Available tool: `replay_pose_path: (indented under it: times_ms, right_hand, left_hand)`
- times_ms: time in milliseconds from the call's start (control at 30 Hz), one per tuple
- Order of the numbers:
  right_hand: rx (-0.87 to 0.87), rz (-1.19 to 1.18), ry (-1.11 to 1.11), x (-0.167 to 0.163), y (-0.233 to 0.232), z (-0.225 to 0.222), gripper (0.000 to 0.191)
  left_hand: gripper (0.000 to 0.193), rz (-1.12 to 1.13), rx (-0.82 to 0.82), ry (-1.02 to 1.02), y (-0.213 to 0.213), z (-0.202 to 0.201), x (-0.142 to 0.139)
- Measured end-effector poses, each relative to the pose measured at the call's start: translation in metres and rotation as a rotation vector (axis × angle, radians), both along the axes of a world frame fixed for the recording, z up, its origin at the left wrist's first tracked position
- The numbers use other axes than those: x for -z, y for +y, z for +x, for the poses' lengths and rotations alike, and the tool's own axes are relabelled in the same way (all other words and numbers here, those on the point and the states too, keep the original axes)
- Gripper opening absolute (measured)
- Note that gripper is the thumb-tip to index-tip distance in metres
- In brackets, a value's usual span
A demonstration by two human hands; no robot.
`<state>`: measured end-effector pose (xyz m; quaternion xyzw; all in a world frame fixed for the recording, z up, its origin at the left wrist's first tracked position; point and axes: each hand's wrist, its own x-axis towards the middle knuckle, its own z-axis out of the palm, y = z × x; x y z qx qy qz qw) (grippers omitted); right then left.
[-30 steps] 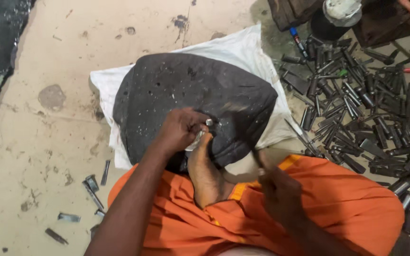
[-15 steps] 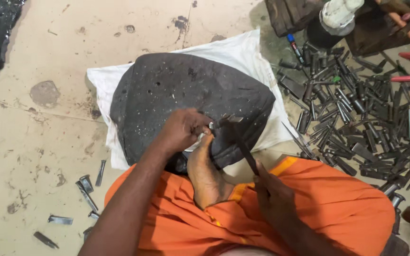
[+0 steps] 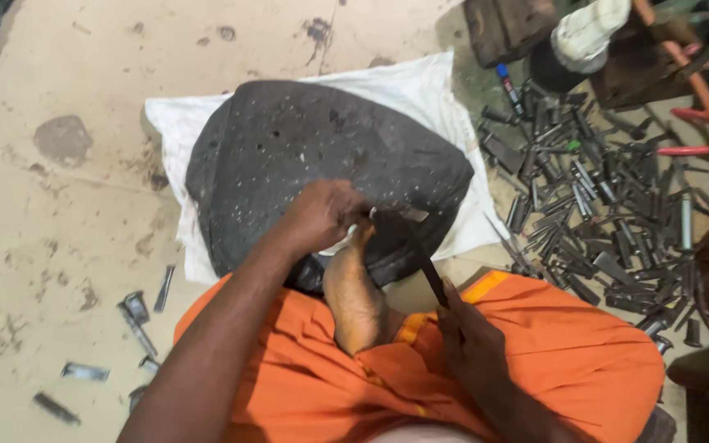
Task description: The person carves a white spiral-shaped sculpture using a hammer and chisel. They repeatedly strike the chisel against the sculpture to shape it, occasionally adjusting the sculpture's position.
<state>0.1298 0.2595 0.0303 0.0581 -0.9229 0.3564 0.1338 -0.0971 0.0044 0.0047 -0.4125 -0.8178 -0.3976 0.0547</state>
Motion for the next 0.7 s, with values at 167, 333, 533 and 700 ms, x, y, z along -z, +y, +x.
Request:
replay_pose_path:
  times_ms: [167, 333, 533, 700]
  right_hand:
    - [0.241, -0.071, 0.07, 0.002, -0.006, 0.004, 0.039]
    - [0.138, 0.011, 0.074, 0.003, -0.005, 0.004, 0.041]
    - [0.09, 0.134, 0.03, 0.0, -0.004, 0.003, 0.043]
    - [0.292, -0.039, 0.057, -0.001, -0.012, 0.006, 0.038]
  left_hand:
    - [0.021, -0.073, 0.016, -0.128, -0.004, 0.001, -0.007]
    - [0.029, -0.009, 0.036, -0.151, -0.005, 0.002, -0.011]
    - [0.025, -0.02, 0.075, -0.126, -0.007, 0.001, -0.013]
    - [0.026, -0.117, 0.07, -0.226, -0.011, 0.002, -0.015]
